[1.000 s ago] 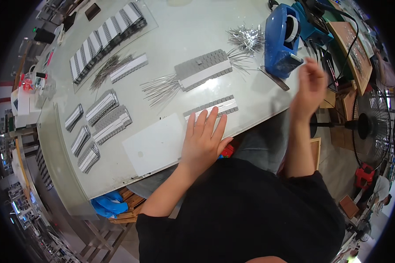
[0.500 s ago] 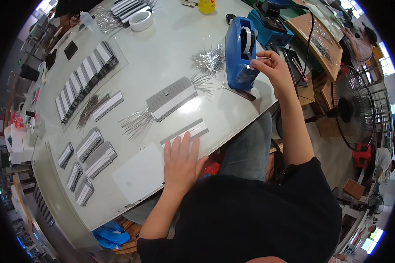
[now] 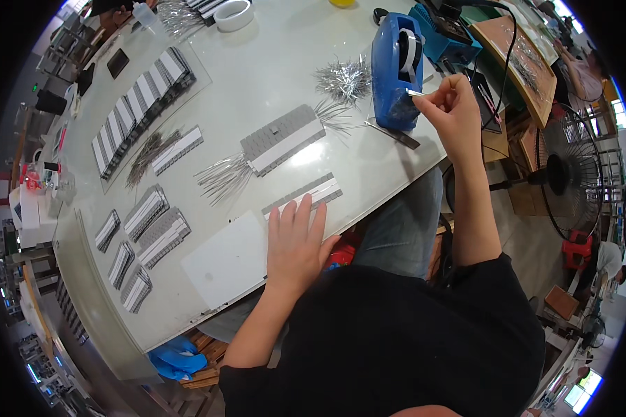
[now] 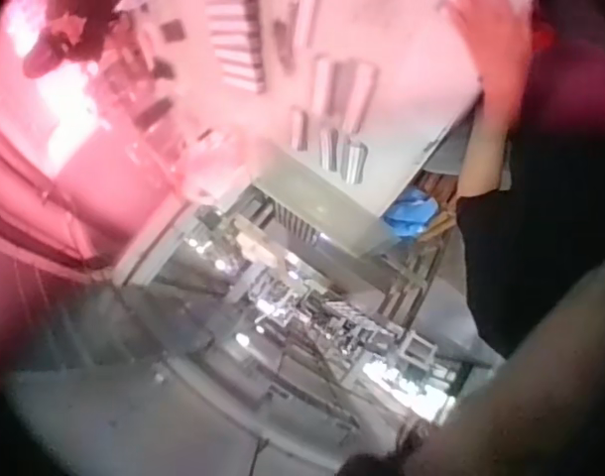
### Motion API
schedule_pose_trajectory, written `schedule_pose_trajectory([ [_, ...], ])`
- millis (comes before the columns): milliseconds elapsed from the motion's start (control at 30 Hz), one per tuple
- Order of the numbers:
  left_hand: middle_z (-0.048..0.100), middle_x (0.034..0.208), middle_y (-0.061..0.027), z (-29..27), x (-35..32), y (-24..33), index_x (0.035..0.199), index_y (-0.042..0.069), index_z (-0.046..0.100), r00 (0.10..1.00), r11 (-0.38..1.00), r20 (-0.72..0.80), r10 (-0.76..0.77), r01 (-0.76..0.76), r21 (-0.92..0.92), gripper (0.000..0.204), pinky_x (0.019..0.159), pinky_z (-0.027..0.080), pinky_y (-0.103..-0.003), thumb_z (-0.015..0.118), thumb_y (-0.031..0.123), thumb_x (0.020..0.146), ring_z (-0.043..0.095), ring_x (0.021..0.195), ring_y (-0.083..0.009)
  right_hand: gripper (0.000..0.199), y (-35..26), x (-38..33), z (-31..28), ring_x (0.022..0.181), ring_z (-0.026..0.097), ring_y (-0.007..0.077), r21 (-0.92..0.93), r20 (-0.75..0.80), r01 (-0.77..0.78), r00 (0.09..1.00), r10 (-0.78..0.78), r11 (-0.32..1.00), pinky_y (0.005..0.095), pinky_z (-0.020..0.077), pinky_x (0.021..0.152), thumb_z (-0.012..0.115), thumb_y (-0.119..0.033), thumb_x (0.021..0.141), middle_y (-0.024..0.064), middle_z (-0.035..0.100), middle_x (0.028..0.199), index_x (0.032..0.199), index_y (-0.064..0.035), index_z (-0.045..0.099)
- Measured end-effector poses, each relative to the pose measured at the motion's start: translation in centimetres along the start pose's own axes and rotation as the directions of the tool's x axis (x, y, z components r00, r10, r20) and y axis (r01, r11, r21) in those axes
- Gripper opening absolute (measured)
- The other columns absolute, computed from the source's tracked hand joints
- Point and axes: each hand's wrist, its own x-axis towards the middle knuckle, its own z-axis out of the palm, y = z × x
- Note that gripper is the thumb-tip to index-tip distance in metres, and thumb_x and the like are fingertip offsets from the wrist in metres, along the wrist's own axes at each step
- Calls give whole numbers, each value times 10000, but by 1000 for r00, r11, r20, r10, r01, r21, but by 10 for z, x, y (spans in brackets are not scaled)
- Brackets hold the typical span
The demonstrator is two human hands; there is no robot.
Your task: Assembling electronic components by placing small metal wires into a jig and securing them with adhesive tape strips.
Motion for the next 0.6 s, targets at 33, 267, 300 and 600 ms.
schedule_pose_trajectory([
  [33,524,1444,-152,0,0,0,1394,90,557,1000,1000,1,-3,3,-1,626,1128,338,-568,744,366,864,490,1282,-375,337,3,-2,0,687,548,77,31,3,-11,1000,11,999,246,444,629,793,-97,835,26,630,775,964,-60,484],
  [267,524,1442,-160,0,-2,-1,1383,80,567,1000,1000,13,-22,22,-16,629,1120,349,-571,762,348,849,491,1282,-375,331,4,-19,13,664,606,173,-437,-41,65,995,-92,897,319,470,607,770,-68,848,83,643,765,956,-67,457],
  [300,525,1441,-164,1,-2,-2,1376,73,573,1000,1000,22,-20,21,-14,625,1117,352,-570,762,350,848,493,1280,-375,322,11,-25,11,660,607,239,-487,-7,75,996,-89,870,366,474,612,748,-52,849,112,618,750,962,-65,446],
  [600,568,1367,-154,1,-2,-4,1298,59,628,993,1000,-118,23,-25,-17,571,1101,389,-542,761,374,840,524,1235,-342,343,3,-117,68,1212,548,319,29,408,464,803,-434,885,392,471,960,765,-92,840,155,542,1413,1175,-98,695],
])
